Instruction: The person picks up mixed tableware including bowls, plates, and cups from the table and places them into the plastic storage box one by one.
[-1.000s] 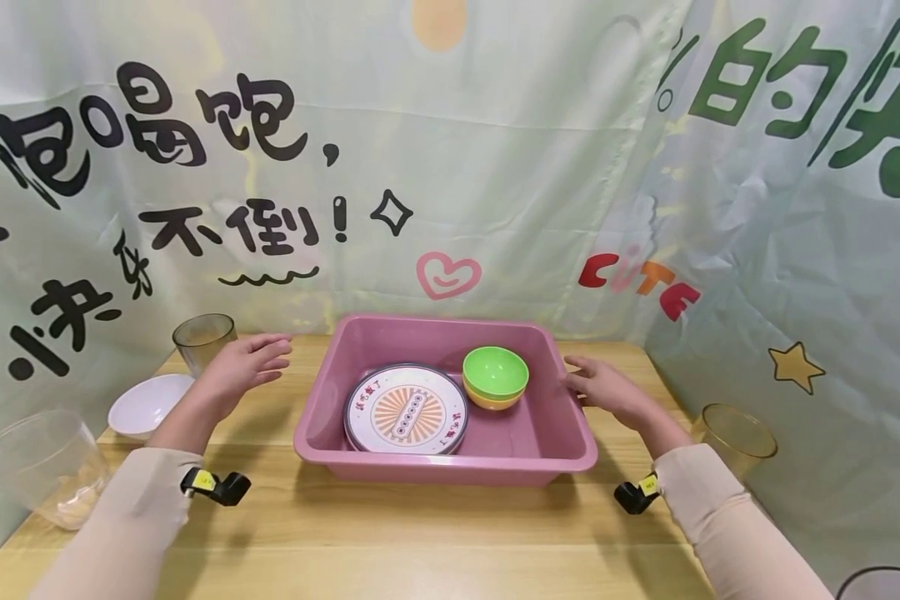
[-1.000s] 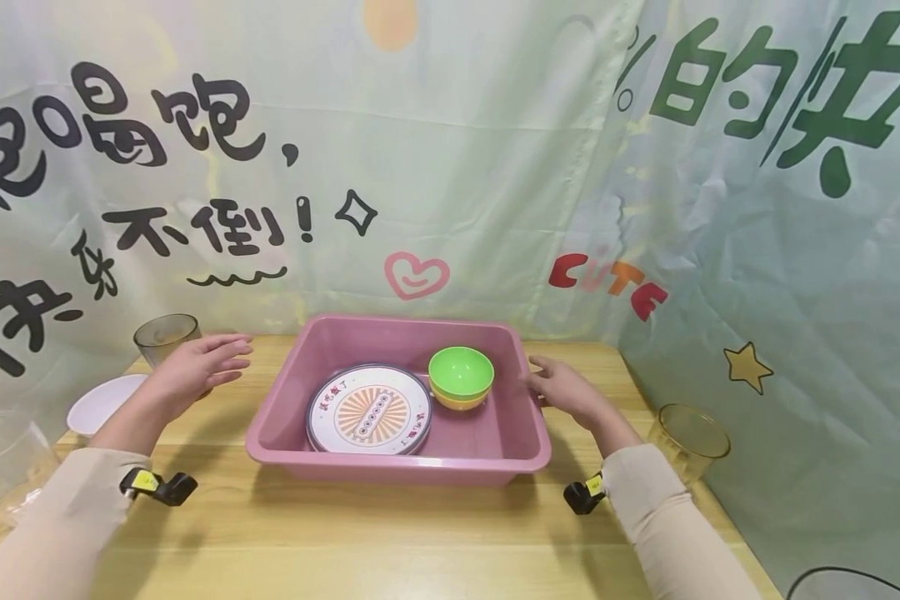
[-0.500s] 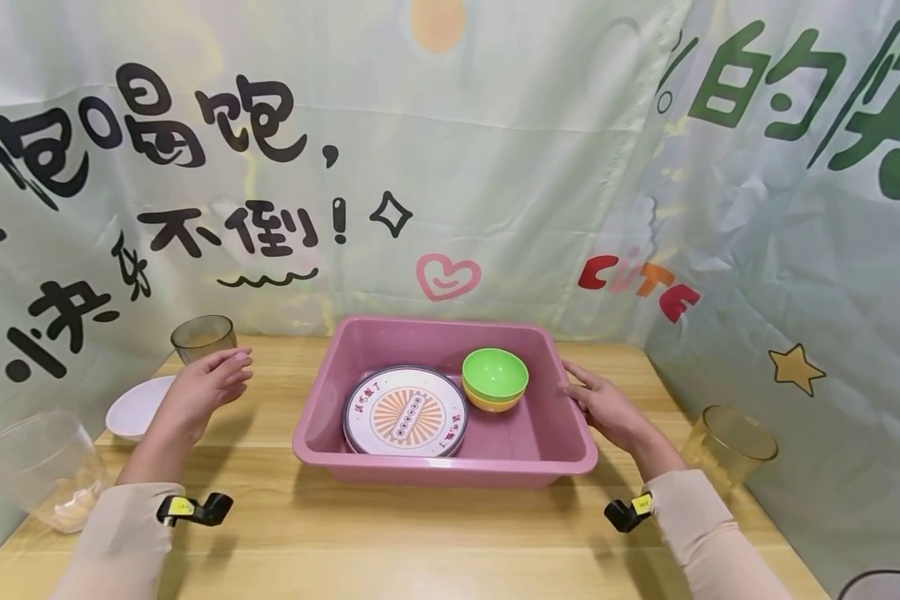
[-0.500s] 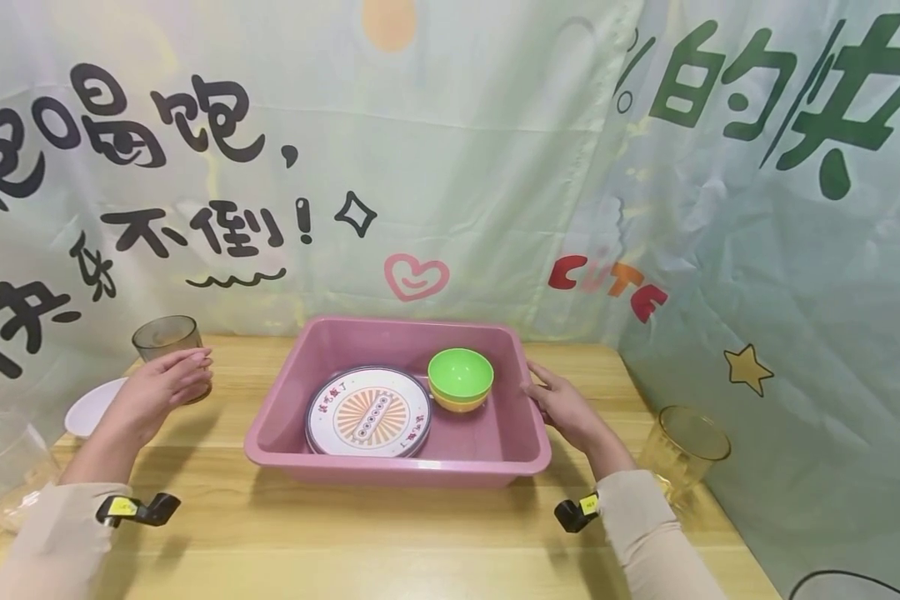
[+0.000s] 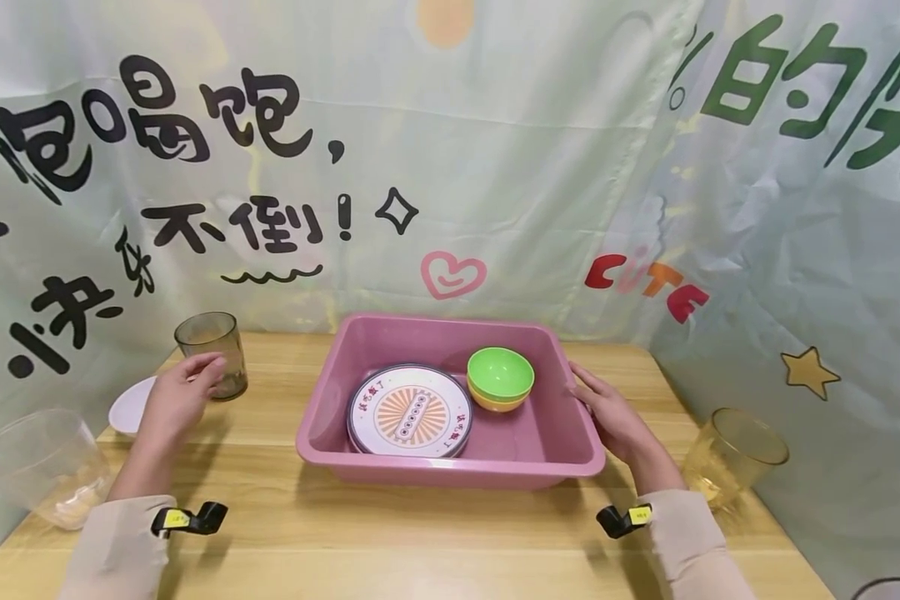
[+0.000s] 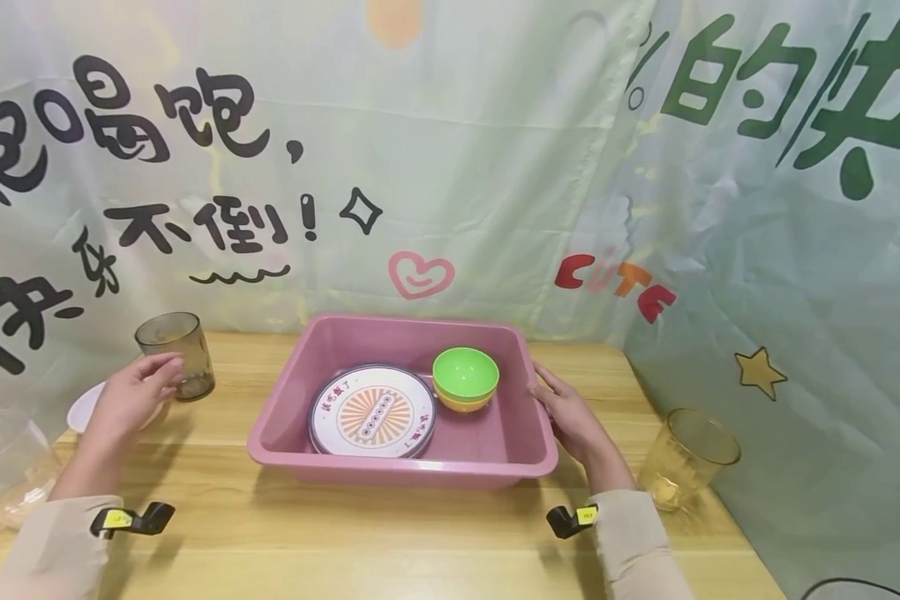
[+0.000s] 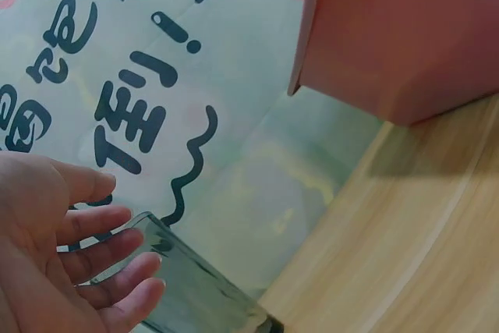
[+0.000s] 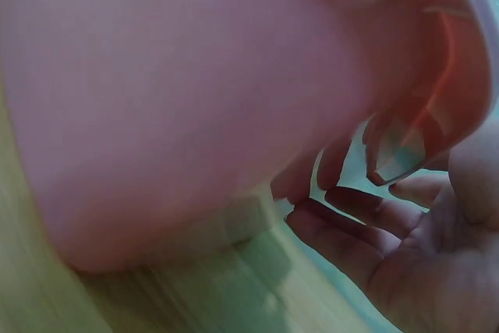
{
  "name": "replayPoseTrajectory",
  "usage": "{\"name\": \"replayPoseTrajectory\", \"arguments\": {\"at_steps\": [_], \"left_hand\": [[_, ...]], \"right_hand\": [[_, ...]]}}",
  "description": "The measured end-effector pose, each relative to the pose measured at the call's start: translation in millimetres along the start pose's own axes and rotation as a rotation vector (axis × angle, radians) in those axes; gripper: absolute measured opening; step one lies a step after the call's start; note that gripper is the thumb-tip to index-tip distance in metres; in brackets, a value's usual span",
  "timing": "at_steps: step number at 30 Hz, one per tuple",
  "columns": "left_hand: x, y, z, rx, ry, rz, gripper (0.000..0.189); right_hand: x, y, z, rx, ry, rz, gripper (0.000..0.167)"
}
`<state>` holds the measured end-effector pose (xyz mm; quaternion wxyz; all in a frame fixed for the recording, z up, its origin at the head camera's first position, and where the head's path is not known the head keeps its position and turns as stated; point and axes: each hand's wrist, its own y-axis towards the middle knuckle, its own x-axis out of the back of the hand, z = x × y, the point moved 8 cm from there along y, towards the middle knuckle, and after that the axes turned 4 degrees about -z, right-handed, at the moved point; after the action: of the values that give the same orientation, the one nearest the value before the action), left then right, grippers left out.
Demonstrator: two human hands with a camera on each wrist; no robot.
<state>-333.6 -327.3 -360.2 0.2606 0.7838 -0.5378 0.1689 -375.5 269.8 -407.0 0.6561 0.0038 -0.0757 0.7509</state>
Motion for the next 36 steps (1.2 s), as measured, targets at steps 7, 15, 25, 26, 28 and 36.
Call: {"name": "replayPoseTrajectory", "arguments": {"at_steps": [7, 15, 25, 26, 28, 36], "left_hand": [[19.6, -2.8, 3.2, -0.023, 0.146, -0.102, 0.054], [41.2, -4.8, 23.2, 0.022, 0.24, -0.157, 0.055], [25.9, -6.7, 31.8, -0.146, 0.513, -0.089, 0.045], [23.4, -7.5, 32.7, -0.156, 0.526, -0.069, 0.045], [19.8, -9.1, 35.0, -0.165, 0.552, -0.038, 0.045], [12.2, -11.5, 38.1, -0.181, 0.628, 0.033, 0.046]], "right_hand": [[-1, -4.0, -3, 0.019, 0.034, -0.028, 0.061], [0, -7.0, -6, -0.001, 0.026, -0.082, 0.062], [0, -6.3, -10, 0.0, 0.047, -0.091, 0.061], [0, -6.6, -10, -0.001, 0.047, -0.093, 0.06], [0, -7.2, -10, -0.003, 0.051, -0.095, 0.059], [0, -7.4, -10, -0.007, 0.054, -0.103, 0.06]]}}
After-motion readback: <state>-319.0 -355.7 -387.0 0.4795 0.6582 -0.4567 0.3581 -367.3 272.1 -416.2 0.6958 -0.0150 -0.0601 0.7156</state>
